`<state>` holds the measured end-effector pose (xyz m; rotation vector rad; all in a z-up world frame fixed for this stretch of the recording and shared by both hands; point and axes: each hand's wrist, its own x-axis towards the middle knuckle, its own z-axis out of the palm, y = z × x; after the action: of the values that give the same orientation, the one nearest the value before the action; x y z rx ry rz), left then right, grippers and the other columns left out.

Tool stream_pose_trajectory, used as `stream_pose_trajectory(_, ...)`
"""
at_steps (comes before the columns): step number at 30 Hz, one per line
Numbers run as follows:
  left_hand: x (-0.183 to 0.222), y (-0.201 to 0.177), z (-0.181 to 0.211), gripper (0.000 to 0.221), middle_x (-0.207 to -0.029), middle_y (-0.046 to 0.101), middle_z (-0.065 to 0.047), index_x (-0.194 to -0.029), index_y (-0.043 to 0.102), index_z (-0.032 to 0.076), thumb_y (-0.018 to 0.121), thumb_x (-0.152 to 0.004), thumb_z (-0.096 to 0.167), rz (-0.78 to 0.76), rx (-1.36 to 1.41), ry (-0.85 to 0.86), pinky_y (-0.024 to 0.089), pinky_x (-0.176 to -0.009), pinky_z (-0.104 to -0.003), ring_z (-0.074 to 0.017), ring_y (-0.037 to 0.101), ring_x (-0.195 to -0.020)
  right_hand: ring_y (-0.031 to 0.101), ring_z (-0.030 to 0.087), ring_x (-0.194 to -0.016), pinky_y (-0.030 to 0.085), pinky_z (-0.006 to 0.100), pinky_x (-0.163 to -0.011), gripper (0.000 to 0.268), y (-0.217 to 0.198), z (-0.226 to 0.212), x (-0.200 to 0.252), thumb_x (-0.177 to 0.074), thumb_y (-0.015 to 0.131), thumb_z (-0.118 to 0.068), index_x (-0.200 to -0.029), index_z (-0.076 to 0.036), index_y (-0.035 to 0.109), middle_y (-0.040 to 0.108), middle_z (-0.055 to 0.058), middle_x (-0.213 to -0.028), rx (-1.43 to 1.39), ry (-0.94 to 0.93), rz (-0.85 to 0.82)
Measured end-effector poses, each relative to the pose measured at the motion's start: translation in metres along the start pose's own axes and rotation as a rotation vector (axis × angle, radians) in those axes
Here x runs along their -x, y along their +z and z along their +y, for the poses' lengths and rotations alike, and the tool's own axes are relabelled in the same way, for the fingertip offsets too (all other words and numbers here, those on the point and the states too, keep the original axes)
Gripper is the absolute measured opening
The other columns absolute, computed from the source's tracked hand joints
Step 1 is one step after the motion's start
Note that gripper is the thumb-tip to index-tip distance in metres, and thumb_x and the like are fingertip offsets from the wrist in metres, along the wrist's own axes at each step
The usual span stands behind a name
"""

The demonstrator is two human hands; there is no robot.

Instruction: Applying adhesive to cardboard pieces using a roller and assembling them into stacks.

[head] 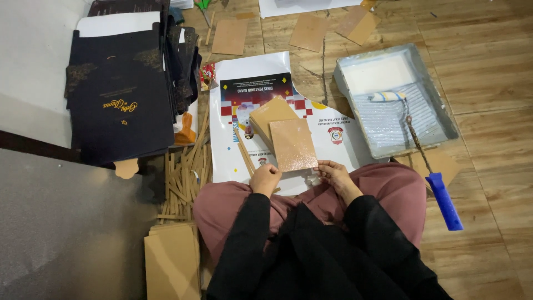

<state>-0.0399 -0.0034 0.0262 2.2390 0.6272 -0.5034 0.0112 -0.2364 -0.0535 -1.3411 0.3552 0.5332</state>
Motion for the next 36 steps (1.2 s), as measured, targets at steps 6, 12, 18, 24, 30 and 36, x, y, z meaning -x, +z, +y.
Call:
stream_pose_trajectory(6,-0.008,0.007,-0.005,0.013,-0.079,0.065,-0.002,-0.077,0.065,0.022,0.054,-0.074,0.028,0.005,0.015,0.010,0.047,-0.075,-0.036,-0.0274,0.062,-0.088,0.064,0.012,-0.062,0.055,0.024,-0.052,0.027,0.002,-0.004,0.006,-0.077,0.063,-0.009,-0.102,0.000,0.059,0.067,0.007,-0.078,-0.009,-0.005,0.013)
stream_pose_trajectory(12,-0.007,0.006,-0.004,0.014,-0.081,0.065,-0.002,-0.078,0.066,0.021,0.053,-0.075,0.026,0.007,0.022,0.009,0.048,-0.075,-0.036,-0.0273,0.062,-0.088,0.064,0.012,-0.063,0.054,0.023,-0.053,0.026,0.005,-0.008,0.009,-0.077,0.063,-0.010,-0.101,-0.002,0.060,0.067,0.007,-0.078,-0.018,-0.003,0.014)
stream_pose_trajectory(18,-0.009,0.007,-0.007,0.015,-0.083,0.066,-0.001,-0.080,0.066,0.023,0.053,-0.073,0.029,0.022,0.037,0.016,0.048,-0.077,-0.037,-0.0275,0.062,-0.092,0.064,0.011,-0.061,0.054,0.023,-0.052,0.026,0.008,-0.013,0.013,-0.076,0.064,-0.009,-0.100,-0.001,0.060,0.067,0.007,-0.077,-0.032,-0.012,0.011)
stream_pose_trajectory(24,-0.008,0.005,-0.008,0.019,-0.087,0.066,-0.002,-0.084,0.066,0.024,0.052,-0.074,0.031,0.019,0.049,0.028,0.048,-0.079,-0.038,-0.0283,0.060,-0.095,0.064,0.012,-0.062,0.054,0.023,-0.052,0.026,0.008,-0.012,0.011,-0.075,0.063,-0.008,-0.101,-0.001,0.060,0.067,0.007,-0.078,-0.060,0.001,0.008)
stream_pose_trajectory(30,-0.020,0.015,-0.017,0.017,-0.079,0.066,0.002,-0.081,0.067,0.024,0.055,-0.072,0.032,0.043,0.102,0.016,0.048,-0.074,-0.036,-0.0246,0.062,-0.089,0.064,0.012,-0.064,0.054,0.024,-0.053,0.025,0.007,-0.012,0.009,-0.078,0.062,-0.011,-0.100,-0.001,0.061,0.067,0.007,-0.078,-0.071,0.007,0.003)
stream_pose_trajectory(36,-0.019,0.014,-0.015,0.019,-0.080,0.066,0.002,-0.083,0.067,0.024,0.052,-0.074,0.033,0.046,0.092,-0.009,0.048,-0.075,-0.036,-0.0246,0.062,-0.090,0.064,0.013,-0.065,0.054,0.024,-0.053,0.026,0.009,-0.015,0.011,-0.077,0.062,-0.011,-0.101,0.000,0.061,0.066,0.007,-0.078,-0.104,0.011,-0.001)
